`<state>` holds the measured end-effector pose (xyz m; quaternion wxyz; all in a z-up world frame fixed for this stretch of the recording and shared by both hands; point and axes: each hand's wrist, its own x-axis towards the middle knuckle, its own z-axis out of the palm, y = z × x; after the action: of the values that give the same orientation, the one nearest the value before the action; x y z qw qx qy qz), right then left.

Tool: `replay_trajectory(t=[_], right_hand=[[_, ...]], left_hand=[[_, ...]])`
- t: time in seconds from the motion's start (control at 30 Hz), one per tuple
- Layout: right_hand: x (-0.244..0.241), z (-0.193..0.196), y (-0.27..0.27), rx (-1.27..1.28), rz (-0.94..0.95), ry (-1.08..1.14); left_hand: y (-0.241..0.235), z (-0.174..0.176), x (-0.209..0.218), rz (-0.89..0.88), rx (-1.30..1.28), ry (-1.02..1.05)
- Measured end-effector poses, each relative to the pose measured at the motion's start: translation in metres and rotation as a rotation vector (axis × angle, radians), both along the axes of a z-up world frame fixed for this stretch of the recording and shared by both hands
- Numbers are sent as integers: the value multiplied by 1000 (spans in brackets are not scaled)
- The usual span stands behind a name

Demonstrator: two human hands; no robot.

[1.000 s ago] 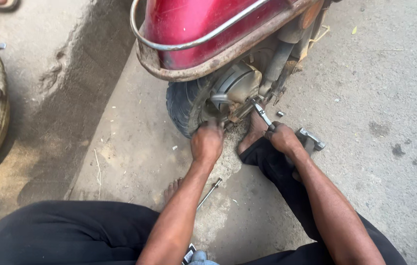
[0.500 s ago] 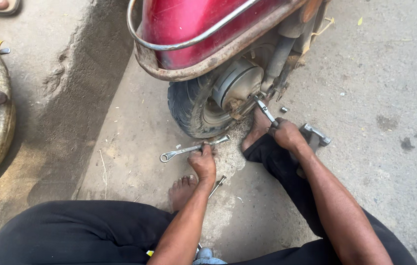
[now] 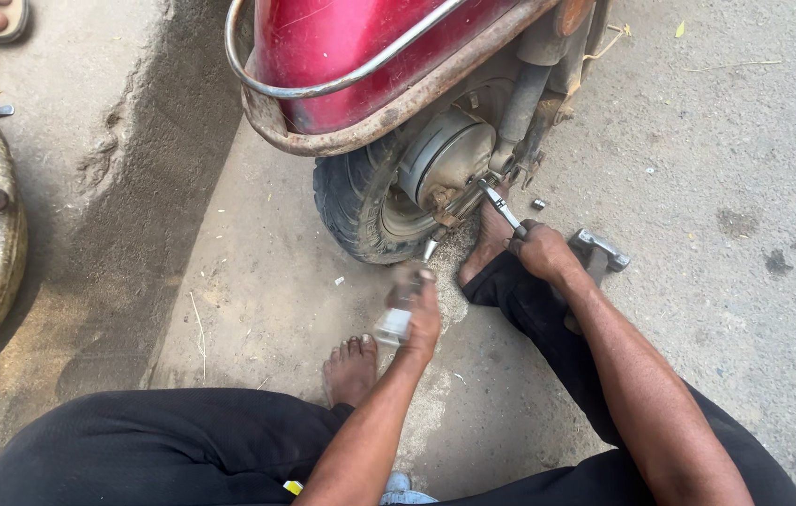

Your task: The person sits on the ground and uses a wrench and hammer to work on the rear wheel hub of a red motorcycle. They repeatedly tighten bolts and tap components with the hammer while manipulating the wheel assembly.

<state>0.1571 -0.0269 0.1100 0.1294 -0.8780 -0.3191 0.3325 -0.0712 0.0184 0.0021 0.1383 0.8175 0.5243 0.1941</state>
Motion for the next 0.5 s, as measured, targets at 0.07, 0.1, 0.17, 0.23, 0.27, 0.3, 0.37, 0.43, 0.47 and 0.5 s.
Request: replay_trajectory(t=[0.07,0.1,0.17,0.23,0.27,0.3,0.37,0.43,0.47,0.5], right_hand=[[-4,2,1,-35,-68,66],[-5,2,1,-37,-59,57],[-3,5,1,-39,-40,36],[-1,6,0,-6,-6,11],[-1,5,-1,10,11,2],[-1,4,1,15,19,-2],[1,1,1,21,31,-13],[2,-2,-2,37,-2,23],[3,-4,-3,44,-18,40],[4,-5,-2,46,-5,20]], left_hand=[[-6,-1,-5,-255,-28,-156],[-9,1,-8,-383,-43,-236],[-9,10,-14,-429,88,-222],[-6,22,-19,-462,155,-250],[-5,27,-22,-473,155,-283],[-1,32,-23,-484,160,-315],[0,39,-20,-475,166,-319],[-6,41,-14,-468,169,-307],[-10,42,-12,-463,173,-291],[-10,43,-10,-456,184,-275]])
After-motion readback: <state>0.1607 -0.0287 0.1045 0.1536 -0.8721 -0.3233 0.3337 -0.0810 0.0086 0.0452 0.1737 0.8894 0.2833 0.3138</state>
